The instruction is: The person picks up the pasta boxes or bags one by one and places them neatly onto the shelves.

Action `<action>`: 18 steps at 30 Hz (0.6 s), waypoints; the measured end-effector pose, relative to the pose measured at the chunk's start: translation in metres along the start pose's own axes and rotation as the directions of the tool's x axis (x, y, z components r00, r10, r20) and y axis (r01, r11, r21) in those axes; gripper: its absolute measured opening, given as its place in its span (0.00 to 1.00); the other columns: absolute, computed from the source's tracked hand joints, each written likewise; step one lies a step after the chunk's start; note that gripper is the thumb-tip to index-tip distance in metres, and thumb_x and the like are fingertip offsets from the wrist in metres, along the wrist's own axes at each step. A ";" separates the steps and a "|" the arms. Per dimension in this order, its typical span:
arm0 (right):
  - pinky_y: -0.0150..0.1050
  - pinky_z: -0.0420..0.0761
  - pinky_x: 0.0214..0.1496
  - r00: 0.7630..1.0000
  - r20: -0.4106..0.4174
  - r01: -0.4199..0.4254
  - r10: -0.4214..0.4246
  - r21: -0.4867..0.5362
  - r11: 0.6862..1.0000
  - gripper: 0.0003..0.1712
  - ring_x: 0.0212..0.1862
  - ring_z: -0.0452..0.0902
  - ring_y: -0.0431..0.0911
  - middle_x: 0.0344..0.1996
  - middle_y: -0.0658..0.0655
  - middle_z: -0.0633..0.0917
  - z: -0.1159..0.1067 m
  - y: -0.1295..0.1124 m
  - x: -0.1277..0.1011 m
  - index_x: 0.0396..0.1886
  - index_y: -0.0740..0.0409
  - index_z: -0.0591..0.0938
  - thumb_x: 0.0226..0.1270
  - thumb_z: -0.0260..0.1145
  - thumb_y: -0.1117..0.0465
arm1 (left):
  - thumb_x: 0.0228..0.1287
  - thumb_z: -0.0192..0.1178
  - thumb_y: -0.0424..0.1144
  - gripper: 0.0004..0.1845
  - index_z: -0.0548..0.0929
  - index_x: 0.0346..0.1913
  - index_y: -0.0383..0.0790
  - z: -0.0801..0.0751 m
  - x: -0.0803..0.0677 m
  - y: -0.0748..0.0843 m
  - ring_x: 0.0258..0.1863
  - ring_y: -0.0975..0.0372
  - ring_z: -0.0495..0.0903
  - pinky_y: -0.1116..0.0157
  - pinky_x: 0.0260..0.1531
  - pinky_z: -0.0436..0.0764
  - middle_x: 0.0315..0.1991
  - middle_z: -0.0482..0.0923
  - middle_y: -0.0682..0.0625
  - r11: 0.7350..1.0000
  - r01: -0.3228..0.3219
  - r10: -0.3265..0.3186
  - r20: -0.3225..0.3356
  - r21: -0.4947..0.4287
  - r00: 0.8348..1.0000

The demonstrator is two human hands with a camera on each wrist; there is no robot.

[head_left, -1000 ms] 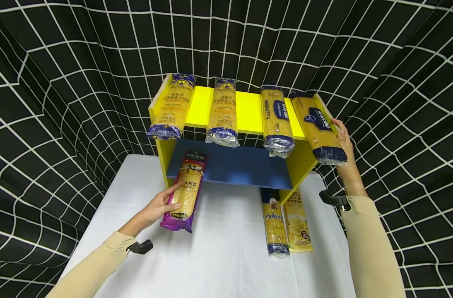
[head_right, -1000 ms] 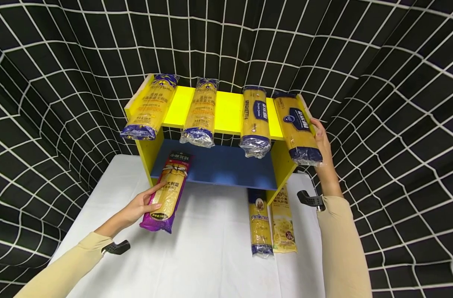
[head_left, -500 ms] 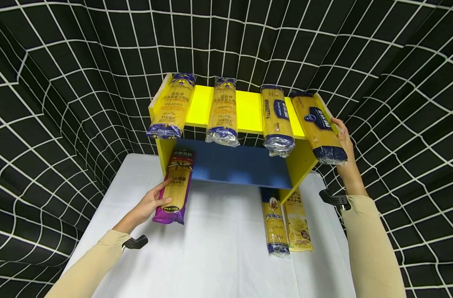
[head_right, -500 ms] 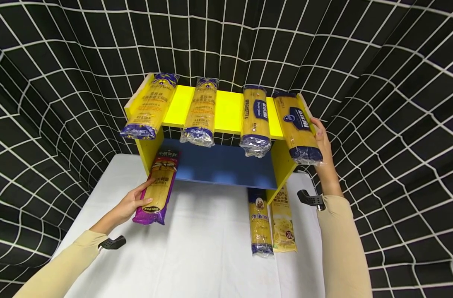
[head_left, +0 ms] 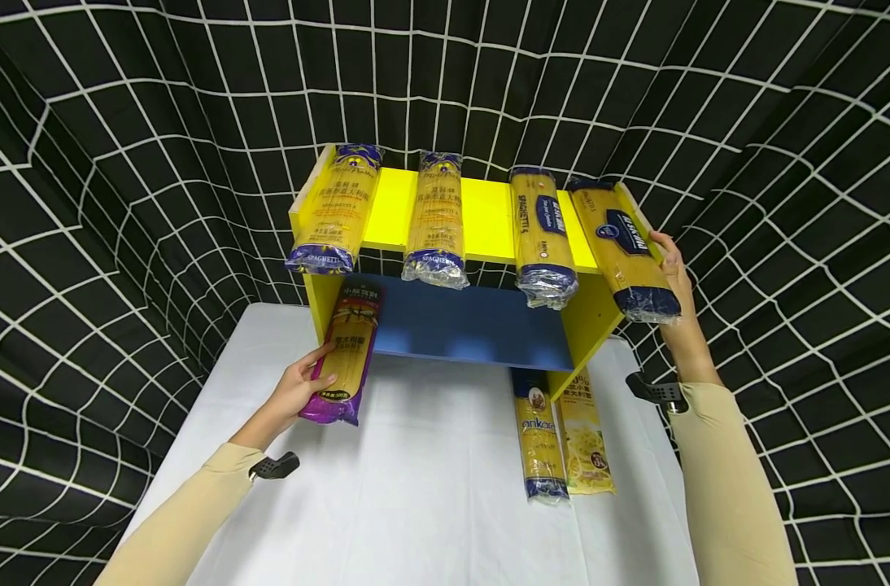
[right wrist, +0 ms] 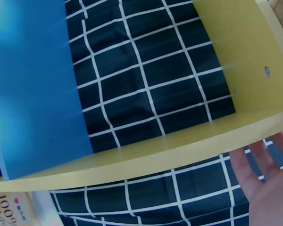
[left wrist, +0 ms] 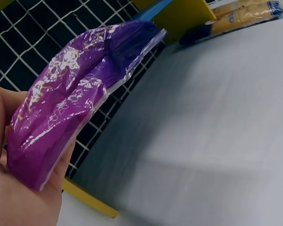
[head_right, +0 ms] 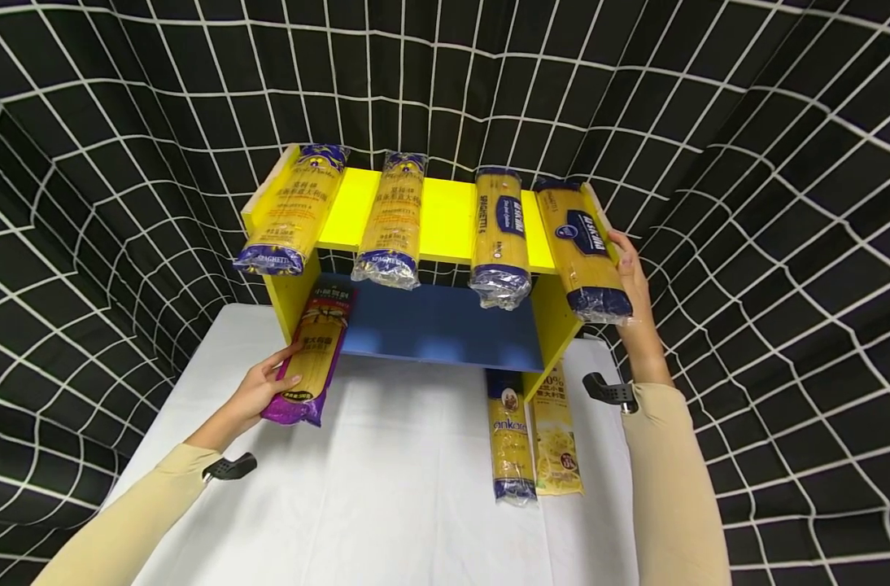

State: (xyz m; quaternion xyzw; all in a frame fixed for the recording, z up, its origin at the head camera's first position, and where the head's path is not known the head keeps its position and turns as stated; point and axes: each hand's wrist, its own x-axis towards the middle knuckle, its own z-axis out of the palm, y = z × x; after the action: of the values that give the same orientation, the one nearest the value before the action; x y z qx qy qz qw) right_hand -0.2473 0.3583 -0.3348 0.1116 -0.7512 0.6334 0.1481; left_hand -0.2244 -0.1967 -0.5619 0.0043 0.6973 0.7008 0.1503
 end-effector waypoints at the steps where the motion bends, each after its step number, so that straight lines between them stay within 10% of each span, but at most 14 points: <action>1: 0.19 0.81 0.39 1.000 0.000 0.000 0.000 0.000 1.000 0.29 0.42 0.78 0.33 0.54 0.47 0.72 0.000 0.000 0.000 0.75 0.48 0.62 0.81 0.41 0.45 | 0.68 0.60 0.33 0.40 0.55 0.79 0.49 0.001 0.001 0.000 0.53 0.72 0.76 0.77 0.49 0.80 0.74 0.59 0.32 1.000 0.003 -0.003 -0.004 0.001 1.000; 11: 0.20 0.81 0.38 1.000 0.003 0.009 -0.009 0.018 1.000 0.30 0.42 0.77 0.33 0.54 0.48 0.72 0.000 0.003 0.000 0.75 0.48 0.62 0.80 0.42 0.43 | 0.69 0.60 0.35 0.34 0.61 0.76 0.46 0.003 0.006 0.005 0.56 0.62 0.79 0.74 0.45 0.82 0.71 0.64 0.32 1.000 -0.016 0.017 -0.085 0.013 0.996; 18: 0.20 0.81 0.39 1.000 0.013 0.009 -0.010 0.054 0.999 0.30 0.43 0.78 0.33 0.54 0.49 0.72 0.000 0.002 0.000 0.75 0.47 0.62 0.80 0.43 0.42 | 0.67 0.63 0.38 0.40 0.57 0.78 0.47 -0.003 0.001 0.004 0.71 0.39 0.63 0.79 0.46 0.77 0.79 0.48 0.37 0.991 -0.070 0.071 -0.001 0.118 0.997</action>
State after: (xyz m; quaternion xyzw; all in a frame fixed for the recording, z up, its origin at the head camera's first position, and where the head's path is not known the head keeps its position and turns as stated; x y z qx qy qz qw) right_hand -0.2483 0.3589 -0.3366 0.1233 -0.7345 0.6519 0.1428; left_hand -0.2266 -0.1996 -0.5579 0.0362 0.7372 0.6634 0.1233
